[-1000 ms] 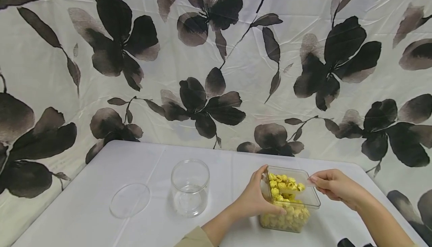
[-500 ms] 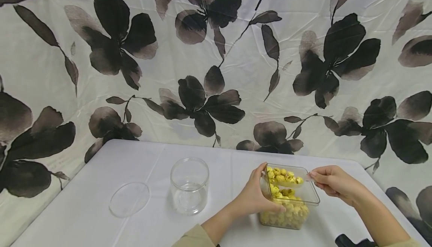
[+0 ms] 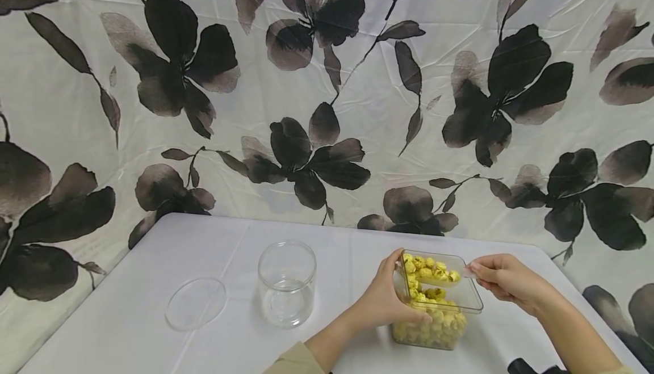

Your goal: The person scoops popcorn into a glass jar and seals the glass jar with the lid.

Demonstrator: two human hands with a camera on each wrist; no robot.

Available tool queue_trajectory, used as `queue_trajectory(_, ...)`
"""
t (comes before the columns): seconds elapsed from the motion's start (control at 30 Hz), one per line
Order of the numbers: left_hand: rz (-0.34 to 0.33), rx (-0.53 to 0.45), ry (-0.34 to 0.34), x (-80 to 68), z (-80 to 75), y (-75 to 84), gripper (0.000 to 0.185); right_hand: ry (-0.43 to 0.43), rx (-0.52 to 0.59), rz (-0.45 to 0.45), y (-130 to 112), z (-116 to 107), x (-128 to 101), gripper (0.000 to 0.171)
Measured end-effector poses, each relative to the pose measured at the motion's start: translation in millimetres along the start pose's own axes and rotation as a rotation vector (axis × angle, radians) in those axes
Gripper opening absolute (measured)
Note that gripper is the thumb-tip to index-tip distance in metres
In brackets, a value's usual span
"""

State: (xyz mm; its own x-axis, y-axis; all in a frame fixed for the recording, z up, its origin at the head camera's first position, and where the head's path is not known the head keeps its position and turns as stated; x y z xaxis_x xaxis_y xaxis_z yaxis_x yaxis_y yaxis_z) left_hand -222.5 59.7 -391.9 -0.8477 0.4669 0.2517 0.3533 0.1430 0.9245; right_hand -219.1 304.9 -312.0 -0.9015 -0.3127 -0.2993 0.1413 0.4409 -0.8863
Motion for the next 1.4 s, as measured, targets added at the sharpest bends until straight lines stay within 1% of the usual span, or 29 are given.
queue_trajectory(0.1,0.002,-0.004,-0.001,0.3,0.3,0.3,0.115,-0.013,0.009,-0.006,2.3,-1.4,-2.5,0.025)
queue_trajectory(0.2,0.003,-0.005,0.001,0.4,0.4,-0.1,0.115,-0.022,0.029,0.006,4.2,-1.7,-5.0,0.025)
queue_trajectory(0.37,0.006,-0.003,0.004,-0.1,0.4,-1.7,0.115,-0.021,0.027,0.013,7.6,-1.7,-9.6,0.027)
queue_trajectory(0.53,0.007,-0.001,0.004,-1.2,0.7,-1.2,0.115,-0.066,0.071,-0.042,12.9,-3.6,-13.2,0.025)
queue_trajectory(0.6,0.006,-0.003,0.005,-1.6,0.7,-0.6,0.116,-0.078,0.071,-0.064,14.4,-3.6,-13.1,0.025)
queue_trajectory(0.9,0.001,-0.008,0.010,-1.2,0.1,0.8,0.114,-0.030,0.008,-0.036,9.1,2.4,-10.7,0.029)
queue_trajectory(1.1,0.004,-0.008,0.011,-0.9,-0.3,-0.7,0.114,-0.018,0.041,-0.017,12.1,2.8,-9.2,0.032)
queue_trajectory(1.3,0.013,0.007,0.007,-0.9,-0.3,-1.7,0.115,-0.042,0.072,-0.034,16.9,0.7,-10.6,0.033)
queue_trajectory(1.33,0.014,0.010,0.005,-0.9,-0.3,-1.6,0.115,-0.065,0.088,-0.042,18.1,-0.3,-10.8,0.032)
queue_trajectory(1.4,0.016,0.013,0.005,-0.6,-0.4,-1.4,0.115,-0.063,0.100,-0.028,19.3,-0.5,-11.3,0.033)
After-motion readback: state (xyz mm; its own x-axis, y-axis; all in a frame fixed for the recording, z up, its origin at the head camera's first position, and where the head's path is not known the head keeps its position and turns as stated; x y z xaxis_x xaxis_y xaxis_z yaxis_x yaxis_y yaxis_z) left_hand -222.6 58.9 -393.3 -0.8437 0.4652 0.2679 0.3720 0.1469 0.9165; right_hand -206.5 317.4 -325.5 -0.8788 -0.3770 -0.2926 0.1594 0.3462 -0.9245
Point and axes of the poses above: each hand's wrist, its own x-axis towards the middle knuckle, its own z-axis out of the palm, y = z × x, the point moved 1 cm from there along x, towards the middle knuckle, and after that the axes turned 7 degrees about z, right-handed, at the moved point
